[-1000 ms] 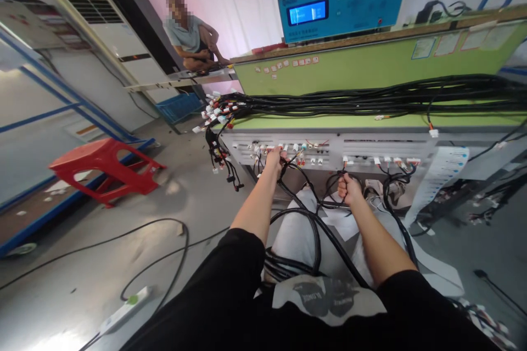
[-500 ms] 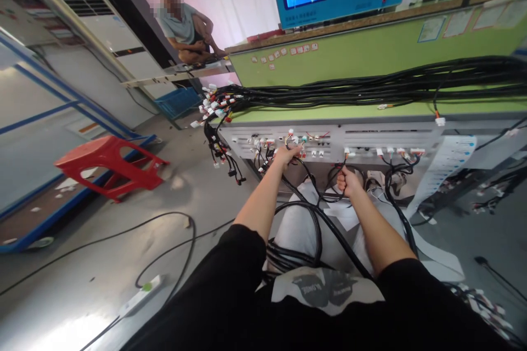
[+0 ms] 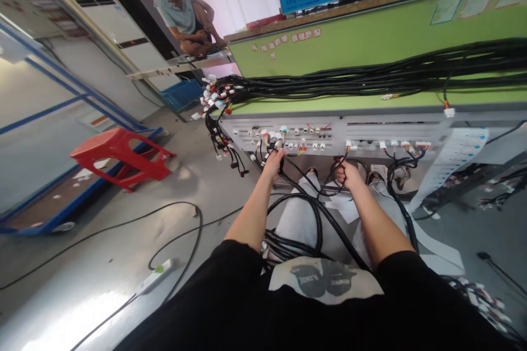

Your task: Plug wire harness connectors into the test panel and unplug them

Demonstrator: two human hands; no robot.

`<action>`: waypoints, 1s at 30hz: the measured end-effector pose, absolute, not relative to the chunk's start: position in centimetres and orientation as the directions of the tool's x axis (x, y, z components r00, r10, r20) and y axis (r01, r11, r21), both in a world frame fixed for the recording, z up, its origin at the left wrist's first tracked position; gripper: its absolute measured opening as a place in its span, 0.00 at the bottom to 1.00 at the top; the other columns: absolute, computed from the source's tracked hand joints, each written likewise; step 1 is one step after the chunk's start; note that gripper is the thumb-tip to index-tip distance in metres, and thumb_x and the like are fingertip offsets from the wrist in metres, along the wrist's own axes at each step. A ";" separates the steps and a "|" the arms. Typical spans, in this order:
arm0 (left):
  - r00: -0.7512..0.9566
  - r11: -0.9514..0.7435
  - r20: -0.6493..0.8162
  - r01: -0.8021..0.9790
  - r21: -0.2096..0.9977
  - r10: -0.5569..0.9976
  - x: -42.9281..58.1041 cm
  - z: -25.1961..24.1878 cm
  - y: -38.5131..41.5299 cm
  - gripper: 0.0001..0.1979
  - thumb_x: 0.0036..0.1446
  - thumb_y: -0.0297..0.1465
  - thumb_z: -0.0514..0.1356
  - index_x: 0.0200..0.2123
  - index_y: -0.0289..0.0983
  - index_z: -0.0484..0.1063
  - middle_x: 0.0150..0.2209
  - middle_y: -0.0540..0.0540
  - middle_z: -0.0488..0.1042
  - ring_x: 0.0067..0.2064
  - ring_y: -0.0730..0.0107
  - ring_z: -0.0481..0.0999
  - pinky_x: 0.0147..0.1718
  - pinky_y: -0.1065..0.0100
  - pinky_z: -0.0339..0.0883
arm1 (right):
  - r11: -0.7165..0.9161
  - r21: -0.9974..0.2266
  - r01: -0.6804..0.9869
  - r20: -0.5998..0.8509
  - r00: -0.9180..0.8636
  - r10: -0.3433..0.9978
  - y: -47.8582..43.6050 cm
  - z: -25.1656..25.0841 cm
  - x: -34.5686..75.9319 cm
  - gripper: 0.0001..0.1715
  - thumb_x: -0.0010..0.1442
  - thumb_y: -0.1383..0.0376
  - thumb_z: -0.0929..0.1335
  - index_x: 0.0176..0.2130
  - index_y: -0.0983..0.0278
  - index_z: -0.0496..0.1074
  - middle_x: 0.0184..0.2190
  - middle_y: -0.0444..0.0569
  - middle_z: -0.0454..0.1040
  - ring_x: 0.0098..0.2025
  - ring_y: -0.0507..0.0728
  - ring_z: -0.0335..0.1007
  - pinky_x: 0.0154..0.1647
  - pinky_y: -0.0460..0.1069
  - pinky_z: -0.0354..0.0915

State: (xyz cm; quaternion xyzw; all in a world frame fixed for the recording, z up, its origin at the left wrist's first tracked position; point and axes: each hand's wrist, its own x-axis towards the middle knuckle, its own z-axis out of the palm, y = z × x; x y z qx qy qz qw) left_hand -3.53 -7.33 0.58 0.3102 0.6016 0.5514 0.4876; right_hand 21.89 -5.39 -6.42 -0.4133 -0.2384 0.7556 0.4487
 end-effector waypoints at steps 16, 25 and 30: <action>-0.261 0.267 -0.166 0.423 0.866 0.951 -0.9 -0.5 -9.2 0.11 0.45 0.27 0.62 0.15 0.37 0.64 0.13 0.47 0.61 0.31 0.60 0.72 0.24 0.72 0.58 | -0.427 -0.878 -0.217 -0.384 -0.215 0.898 -5.6 -7.4 22.4 0.17 0.56 0.57 0.63 0.22 0.64 0.59 0.08 0.36 0.52 0.09 0.43 0.39 0.09 0.41 0.36; 0.190 0.576 -0.546 -0.346 0.741 0.816 -5.1 1.1 -5.6 0.13 0.55 0.34 0.55 0.39 0.30 0.70 0.27 0.38 0.73 0.36 0.55 0.75 0.32 0.57 0.69 | -0.441 -0.871 -0.218 -0.393 -0.230 0.890 -5.6 -7.5 21.5 0.19 0.56 0.53 0.63 0.23 0.64 0.59 0.10 0.35 0.51 0.10 0.43 0.39 0.10 0.41 0.37; 0.028 0.498 -0.535 -0.412 0.763 0.844 -1.2 -0.3 -1.0 0.09 0.55 0.30 0.58 0.38 0.32 0.70 0.25 0.41 0.72 0.31 0.60 0.75 0.29 0.60 0.69 | -0.450 -0.856 -0.255 -0.403 -0.216 0.889 -5.5 -7.4 22.0 0.21 0.58 0.53 0.61 0.22 0.63 0.57 0.09 0.35 0.50 0.10 0.44 0.39 0.09 0.41 0.37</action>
